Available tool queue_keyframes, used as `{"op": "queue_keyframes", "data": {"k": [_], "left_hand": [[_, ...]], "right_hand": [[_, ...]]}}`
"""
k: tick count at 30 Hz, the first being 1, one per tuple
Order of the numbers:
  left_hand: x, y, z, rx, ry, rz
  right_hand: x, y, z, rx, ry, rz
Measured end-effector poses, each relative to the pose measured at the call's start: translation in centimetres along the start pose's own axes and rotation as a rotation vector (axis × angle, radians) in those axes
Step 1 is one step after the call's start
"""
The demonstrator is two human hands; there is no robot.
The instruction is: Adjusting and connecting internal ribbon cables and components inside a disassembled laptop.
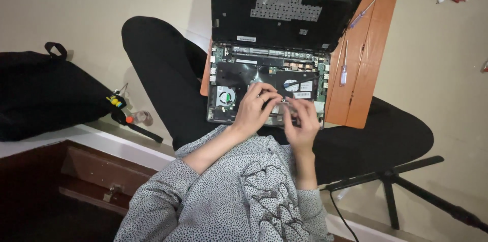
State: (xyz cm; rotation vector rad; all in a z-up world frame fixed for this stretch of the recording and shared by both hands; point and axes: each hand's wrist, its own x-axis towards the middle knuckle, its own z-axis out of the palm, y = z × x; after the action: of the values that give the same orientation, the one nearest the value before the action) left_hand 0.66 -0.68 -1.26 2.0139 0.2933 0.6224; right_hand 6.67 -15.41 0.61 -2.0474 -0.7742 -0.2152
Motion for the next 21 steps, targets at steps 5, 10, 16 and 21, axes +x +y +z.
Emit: {"op": "queue_keyframes", "data": {"k": [5, 10, 16, 21], "left_hand": [[0.3, 0.6, -0.5, 0.010, -0.042, 0.002], [0.3, 0.6, -0.5, 0.029, -0.069, 0.030], [0.3, 0.9, -0.6, 0.077, -0.076, 0.054], [0.5, 1.0, -0.8, 0.028, -0.039, 0.037]], "right_hand": [[-0.2, 1.0, 0.8, 0.031, 0.038, 0.005], [-0.3, 1.5, 1.0, 0.071, 0.077, 0.009], [-0.3, 1.4, 0.6, 0.062, 0.077, 0.008], [1.0, 1.1, -0.8, -0.075, -0.021, 0.005]]}}
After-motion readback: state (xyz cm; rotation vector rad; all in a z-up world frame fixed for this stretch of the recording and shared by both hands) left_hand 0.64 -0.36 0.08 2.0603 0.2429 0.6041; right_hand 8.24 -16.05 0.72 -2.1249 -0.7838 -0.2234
